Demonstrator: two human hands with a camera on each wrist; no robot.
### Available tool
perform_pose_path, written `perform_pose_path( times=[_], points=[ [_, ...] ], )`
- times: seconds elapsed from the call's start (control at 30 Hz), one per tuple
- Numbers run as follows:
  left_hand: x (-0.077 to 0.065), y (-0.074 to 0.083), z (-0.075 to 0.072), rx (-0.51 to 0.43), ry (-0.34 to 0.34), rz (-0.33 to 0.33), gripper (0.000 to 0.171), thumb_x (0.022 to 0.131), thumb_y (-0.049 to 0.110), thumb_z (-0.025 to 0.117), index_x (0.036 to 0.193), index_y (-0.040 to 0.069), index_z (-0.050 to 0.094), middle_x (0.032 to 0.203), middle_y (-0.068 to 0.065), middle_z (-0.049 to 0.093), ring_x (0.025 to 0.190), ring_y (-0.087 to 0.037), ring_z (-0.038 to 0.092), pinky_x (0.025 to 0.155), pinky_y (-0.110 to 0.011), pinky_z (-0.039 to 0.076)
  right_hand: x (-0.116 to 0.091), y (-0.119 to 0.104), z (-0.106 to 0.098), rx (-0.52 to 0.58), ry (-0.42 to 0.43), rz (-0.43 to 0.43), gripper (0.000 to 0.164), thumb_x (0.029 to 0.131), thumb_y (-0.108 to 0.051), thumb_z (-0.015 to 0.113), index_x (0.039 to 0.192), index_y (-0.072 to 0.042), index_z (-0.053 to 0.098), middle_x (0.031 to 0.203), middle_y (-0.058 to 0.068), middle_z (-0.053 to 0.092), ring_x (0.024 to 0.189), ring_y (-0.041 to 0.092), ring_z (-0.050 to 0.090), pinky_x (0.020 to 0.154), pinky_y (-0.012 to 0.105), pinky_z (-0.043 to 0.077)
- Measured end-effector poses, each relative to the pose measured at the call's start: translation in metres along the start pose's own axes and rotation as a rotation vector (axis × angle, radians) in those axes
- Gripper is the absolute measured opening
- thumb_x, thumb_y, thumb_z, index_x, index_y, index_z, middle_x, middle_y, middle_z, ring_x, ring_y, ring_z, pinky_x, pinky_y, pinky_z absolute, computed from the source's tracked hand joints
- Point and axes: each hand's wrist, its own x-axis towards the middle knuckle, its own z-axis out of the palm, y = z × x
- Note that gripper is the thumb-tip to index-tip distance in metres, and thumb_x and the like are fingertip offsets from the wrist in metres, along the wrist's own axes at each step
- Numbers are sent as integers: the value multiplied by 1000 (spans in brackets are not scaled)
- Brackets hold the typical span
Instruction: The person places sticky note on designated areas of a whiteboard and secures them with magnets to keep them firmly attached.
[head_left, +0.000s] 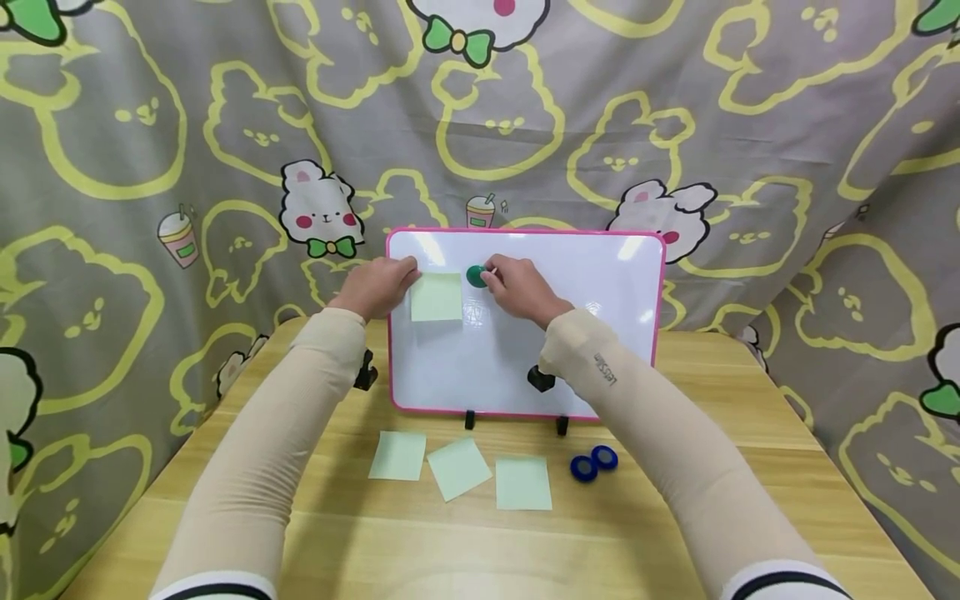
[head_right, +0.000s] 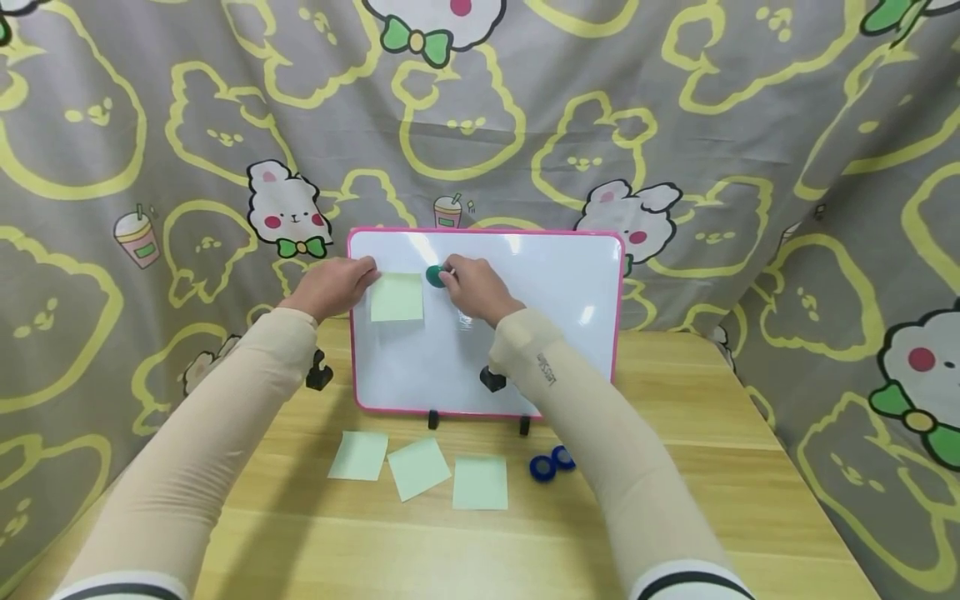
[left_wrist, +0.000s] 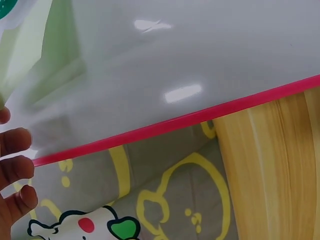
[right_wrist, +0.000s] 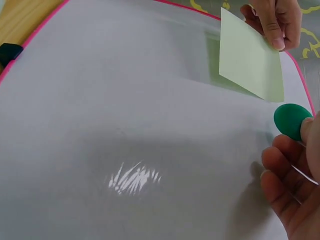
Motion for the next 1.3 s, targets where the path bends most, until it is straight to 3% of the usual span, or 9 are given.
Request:
perform_pose_path(
  times=[0.33, 0.87, 1.3],
  points=[
    [4, 1, -2, 10, 28, -46, 17, 103, 27, 49, 98, 11, 52, 76, -10, 59, 66, -27, 55, 60, -36, 46, 13, -13, 5, 19, -7, 11, 23, 102, -23, 52, 113, -5, 58, 98, 7, 63, 87, 21, 54, 81, 33, 48],
    [12, 9, -3, 58, 163, -110, 22, 103, 29, 49, 93, 9, 53, 70, -11, 58, 57, -29, 53, 51, -39, 43, 26, -37, 12, 0, 0, 0, 24, 101, -24, 54, 114, -5, 60, 106, 7, 65, 90, 19, 58, 85, 31, 50],
    [16, 8, -3, 29, 154, -152, 21, 103, 31, 48, 99, 12, 56, 77, -12, 63, 60, -31, 55, 52, -41, 44, 34, -44, 14, -41, 81, 20, 24, 100, -24, 54, 111, -6, 64, 108, 8, 67, 88, 17, 58, 82, 29, 49]
  ],
)
